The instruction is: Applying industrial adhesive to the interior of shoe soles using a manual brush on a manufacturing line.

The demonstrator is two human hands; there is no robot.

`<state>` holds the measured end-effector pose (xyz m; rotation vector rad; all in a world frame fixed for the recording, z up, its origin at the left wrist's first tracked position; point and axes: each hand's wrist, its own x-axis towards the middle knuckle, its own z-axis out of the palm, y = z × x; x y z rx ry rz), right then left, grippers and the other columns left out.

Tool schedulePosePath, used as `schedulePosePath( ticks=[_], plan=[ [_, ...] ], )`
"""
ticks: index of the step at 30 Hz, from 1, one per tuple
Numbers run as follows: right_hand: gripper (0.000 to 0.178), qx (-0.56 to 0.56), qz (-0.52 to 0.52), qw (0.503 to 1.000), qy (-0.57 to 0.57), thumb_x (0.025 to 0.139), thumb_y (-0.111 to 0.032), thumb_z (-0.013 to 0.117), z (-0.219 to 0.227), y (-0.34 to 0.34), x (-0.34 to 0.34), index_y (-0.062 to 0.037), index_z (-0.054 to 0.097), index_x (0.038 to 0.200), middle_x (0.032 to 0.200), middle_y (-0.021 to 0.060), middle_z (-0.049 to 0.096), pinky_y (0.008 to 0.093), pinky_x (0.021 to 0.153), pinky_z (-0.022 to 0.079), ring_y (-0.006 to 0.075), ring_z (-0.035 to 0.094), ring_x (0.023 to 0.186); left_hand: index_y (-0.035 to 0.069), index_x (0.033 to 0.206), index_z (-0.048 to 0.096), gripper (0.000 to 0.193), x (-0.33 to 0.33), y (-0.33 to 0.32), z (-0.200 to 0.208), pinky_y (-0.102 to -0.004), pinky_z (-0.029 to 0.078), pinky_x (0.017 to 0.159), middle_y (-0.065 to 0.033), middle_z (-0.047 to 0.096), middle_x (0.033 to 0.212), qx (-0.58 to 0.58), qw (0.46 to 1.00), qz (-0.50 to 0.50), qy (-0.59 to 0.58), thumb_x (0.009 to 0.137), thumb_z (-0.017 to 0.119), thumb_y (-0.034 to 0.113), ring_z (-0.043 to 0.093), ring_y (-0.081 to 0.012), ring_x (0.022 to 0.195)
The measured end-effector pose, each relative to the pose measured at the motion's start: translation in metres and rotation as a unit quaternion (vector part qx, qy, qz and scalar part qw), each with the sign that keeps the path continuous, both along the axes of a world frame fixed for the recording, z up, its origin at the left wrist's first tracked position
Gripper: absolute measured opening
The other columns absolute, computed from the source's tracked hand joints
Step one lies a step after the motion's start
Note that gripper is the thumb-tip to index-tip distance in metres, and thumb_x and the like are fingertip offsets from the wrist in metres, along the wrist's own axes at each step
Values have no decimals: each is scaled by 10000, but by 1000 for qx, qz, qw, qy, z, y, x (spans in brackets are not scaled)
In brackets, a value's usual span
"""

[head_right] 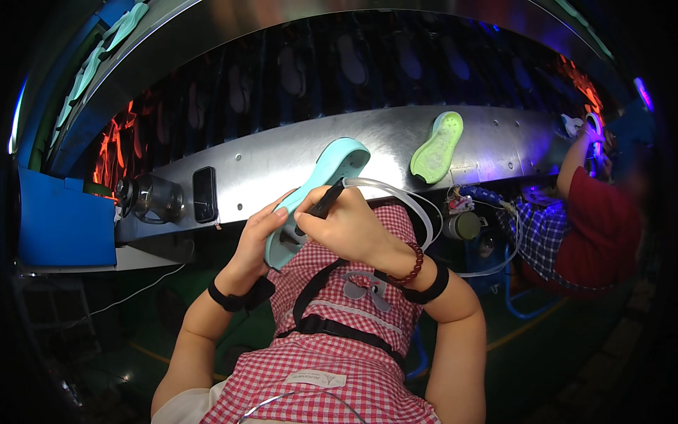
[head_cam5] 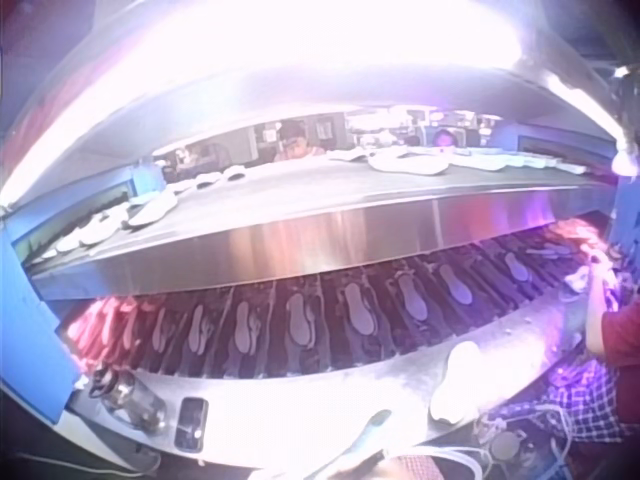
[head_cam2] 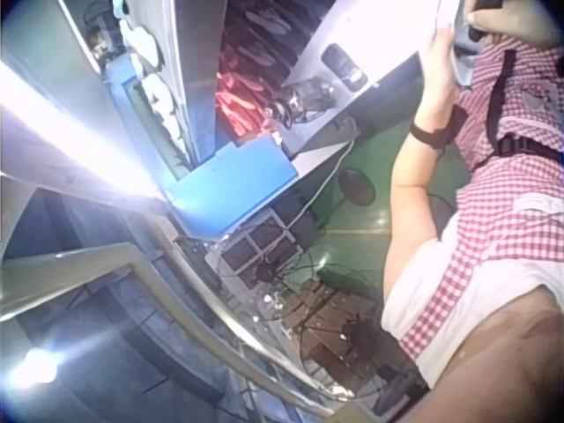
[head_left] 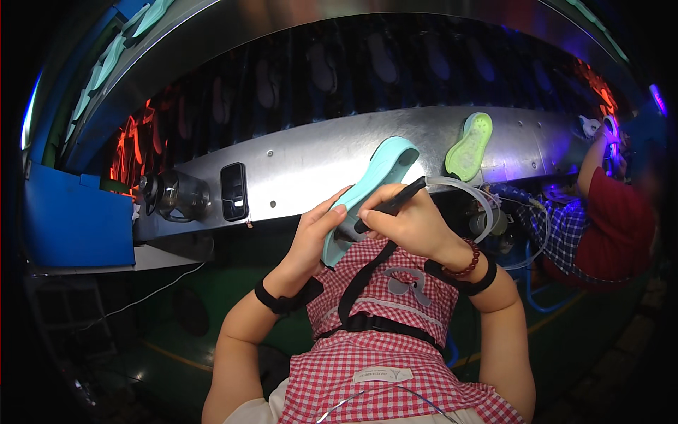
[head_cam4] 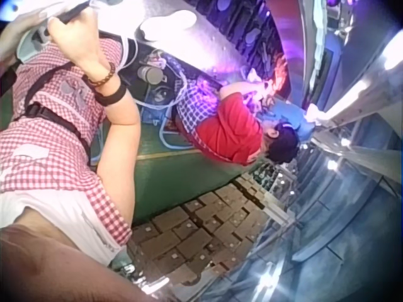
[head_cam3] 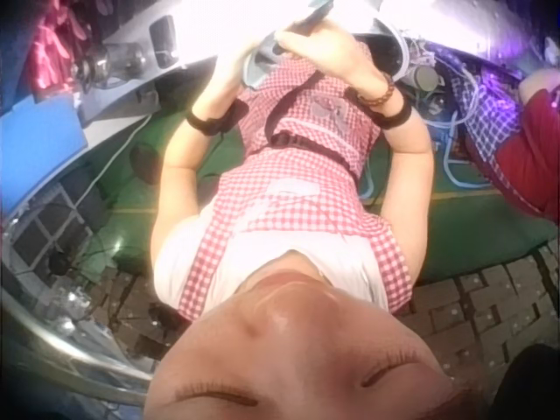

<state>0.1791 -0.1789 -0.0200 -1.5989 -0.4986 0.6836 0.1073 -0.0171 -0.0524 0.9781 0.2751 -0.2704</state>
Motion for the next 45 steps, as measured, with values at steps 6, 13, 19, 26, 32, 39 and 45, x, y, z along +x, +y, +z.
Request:
schedulePosePath(
  ticks=[6, 13, 19, 26, 32, 39, 45],
  plan=[
    [90, -11, -30, 992, -122, 777, -45, 592, -2, 1, 0, 34, 620, 808, 675, 76, 624, 210, 522, 477, 106, 600, 576, -45, 1313, 348, 488, -2, 4, -8, -266, 405, 889, -120, 512, 1179, 30, 999, 15, -5, 890, 454, 174, 520, -160, 1030],
    [105, 53, -143, 987, -56, 780, -42, 604, -8, -16, 17, 37, 618, 847, 708, 75, 633, 211, 564, 481, 114, 616, 632, -41, 1305, 350, 519, -6, 14, -7, -316, 450, 879, -161, 480, 1229, -48, 998, 36, 20, 883, 433, 250, 540, -213, 1047],
    [233, 50, 23, 846, -531, 672, -32, 660, -5, -26, -19, -13, 633, 903, 989, 154, 616, 277, 640, 527, 229, 630, 728, -45, 1229, 427, 465, -9, 25, -26, -413, 477, 873, -205, 536, 1160, -250, 963, 78, 63, 906, 366, 283, 574, -296, 1012],
    [265, 36, 80, 752, -654, 659, -73, 639, -15, -34, -35, -33, 633, 921, 1103, 95, 579, 263, 677, 540, 198, 592, 856, -51, 1231, 423, 474, -6, 23, -19, -451, 439, 912, -228, 525, 1170, -389, 920, 43, 10, 918, 334, 293, 553, -333, 1038],
    [267, 31, 77, 745, -662, 661, -74, 636, -14, -34, -34, -35, 633, 925, 1105, 95, 579, 266, 701, 542, 200, 591, 856, -48, 1231, 432, 479, -4, 20, -9, -473, 429, 919, -231, 520, 1180, -397, 917, 33, 0, 918, 328, 300, 546, -353, 1046],
    [228, 79, 38, 861, -501, 691, -25, 654, -14, -35, -33, -6, 627, 916, 1020, 181, 606, 284, 668, 541, 253, 638, 837, -52, 1263, 388, 496, -6, 20, -17, -460, 423, 933, -237, 510, 1186, -402, 915, 32, 13, 922, 294, 296, 536, -347, 1060],
    [212, 203, -63, 976, 46, 761, 2, 590, -15, -32, -29, 40, 614, 968, 966, 190, 629, 278, 753, 502, 207, 636, 845, -51, 1242, 409, 479, -5, 12, -22, -460, 414, 938, -215, 517, 1174, -388, 919, 40, 47, 904, 353, 284, 539, -334, 1049]
  ],
)
